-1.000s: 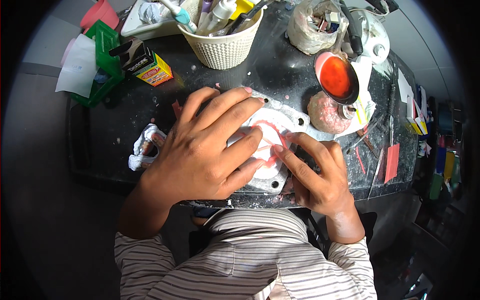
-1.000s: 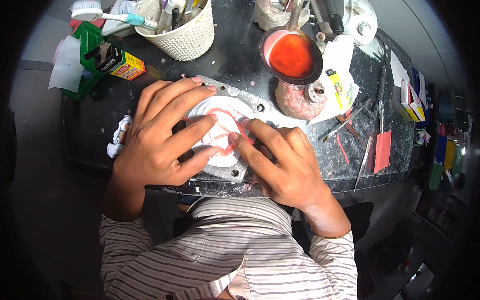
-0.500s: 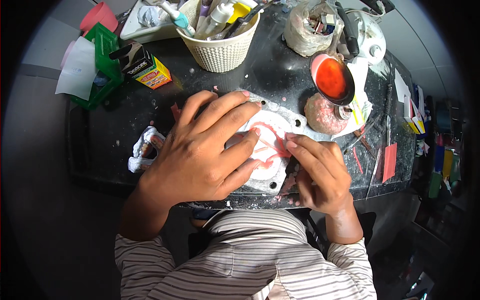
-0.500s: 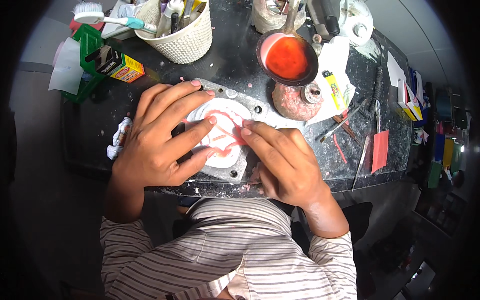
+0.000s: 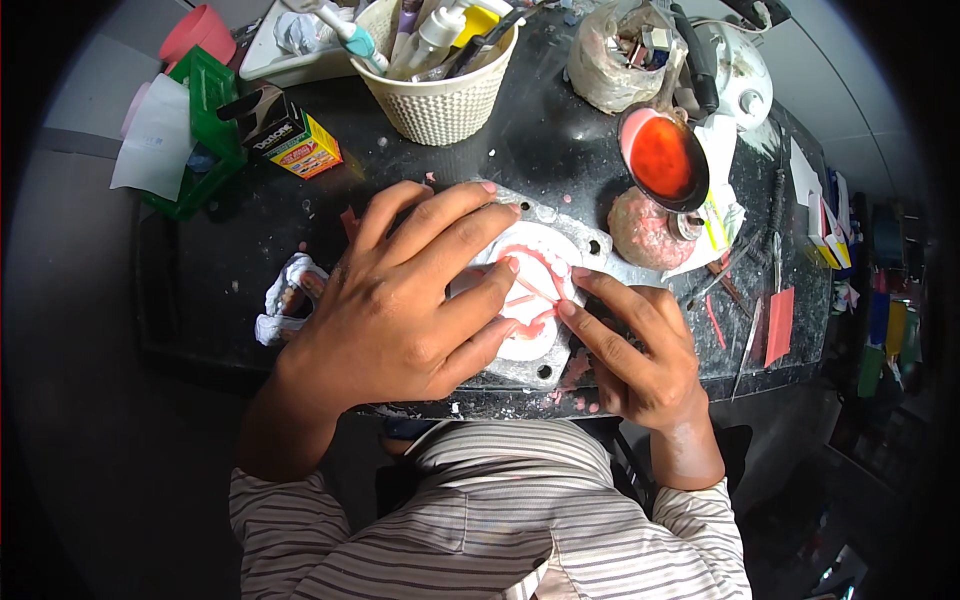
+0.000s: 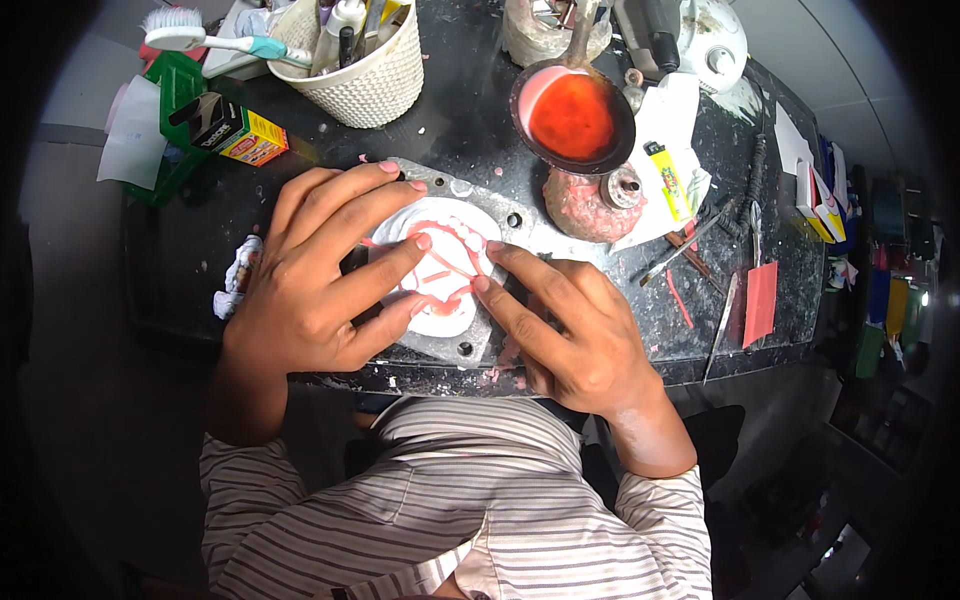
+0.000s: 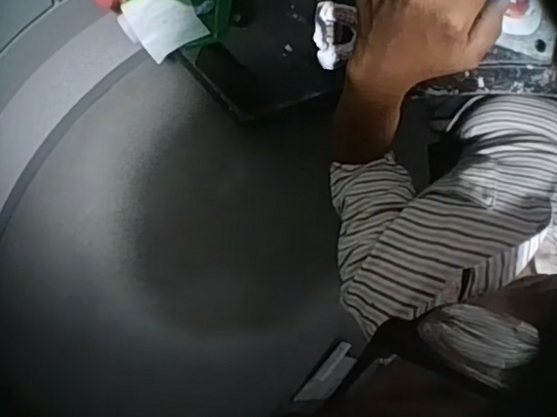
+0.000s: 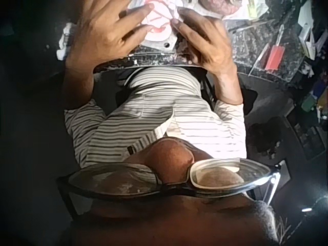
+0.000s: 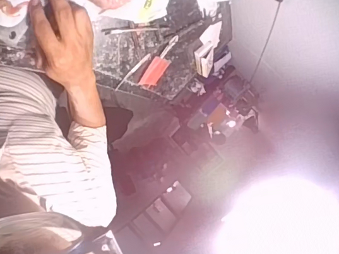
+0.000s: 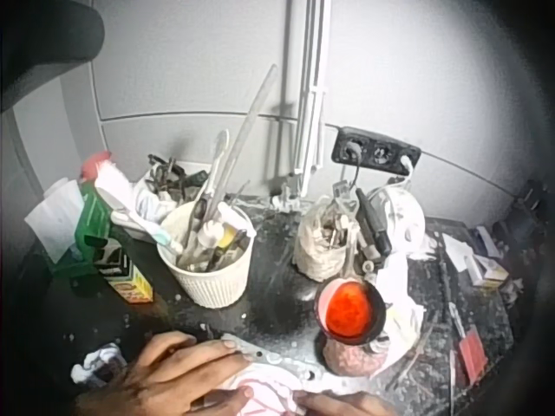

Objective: The person places a strip of pink wax around the periphery of a dental model mounted in a metal flask, then uses a metal tool to smooth the wax and spread additional molten red wax from a small container onto the base of the denture.

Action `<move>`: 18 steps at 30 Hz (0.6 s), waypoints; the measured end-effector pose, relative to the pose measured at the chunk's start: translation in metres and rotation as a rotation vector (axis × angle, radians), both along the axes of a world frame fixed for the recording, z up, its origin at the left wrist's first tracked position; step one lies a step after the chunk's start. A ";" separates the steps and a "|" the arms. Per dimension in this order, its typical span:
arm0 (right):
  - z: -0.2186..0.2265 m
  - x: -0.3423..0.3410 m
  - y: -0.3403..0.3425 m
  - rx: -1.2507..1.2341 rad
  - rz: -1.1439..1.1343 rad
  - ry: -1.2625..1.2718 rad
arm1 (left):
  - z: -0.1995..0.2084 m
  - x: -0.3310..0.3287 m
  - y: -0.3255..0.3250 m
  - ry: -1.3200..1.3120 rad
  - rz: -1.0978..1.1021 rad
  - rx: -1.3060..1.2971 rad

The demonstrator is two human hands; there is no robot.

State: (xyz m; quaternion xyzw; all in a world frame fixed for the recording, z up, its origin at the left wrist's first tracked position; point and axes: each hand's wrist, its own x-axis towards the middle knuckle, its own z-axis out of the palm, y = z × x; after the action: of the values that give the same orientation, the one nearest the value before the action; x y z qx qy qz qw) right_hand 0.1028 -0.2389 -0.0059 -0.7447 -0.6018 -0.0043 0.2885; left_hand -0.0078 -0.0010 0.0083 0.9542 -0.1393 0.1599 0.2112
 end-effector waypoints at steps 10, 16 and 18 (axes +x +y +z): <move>-0.003 -0.002 -0.001 0.016 -0.003 -0.026 | -0.003 0.000 -0.001 -0.028 0.002 0.007; -0.008 0.004 -0.002 0.077 0.004 -0.030 | -0.003 0.001 -0.002 -0.051 -0.006 -0.006; -0.008 0.003 0.001 0.089 -0.010 -0.032 | -0.002 0.000 -0.001 -0.050 -0.001 -0.001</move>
State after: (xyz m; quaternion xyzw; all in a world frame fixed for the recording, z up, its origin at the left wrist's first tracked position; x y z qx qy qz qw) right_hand 0.1057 -0.2375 -0.0134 -0.7339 -0.6020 -0.0441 0.3116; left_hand -0.0077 -0.0018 0.0064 0.9497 -0.1450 0.1838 0.2081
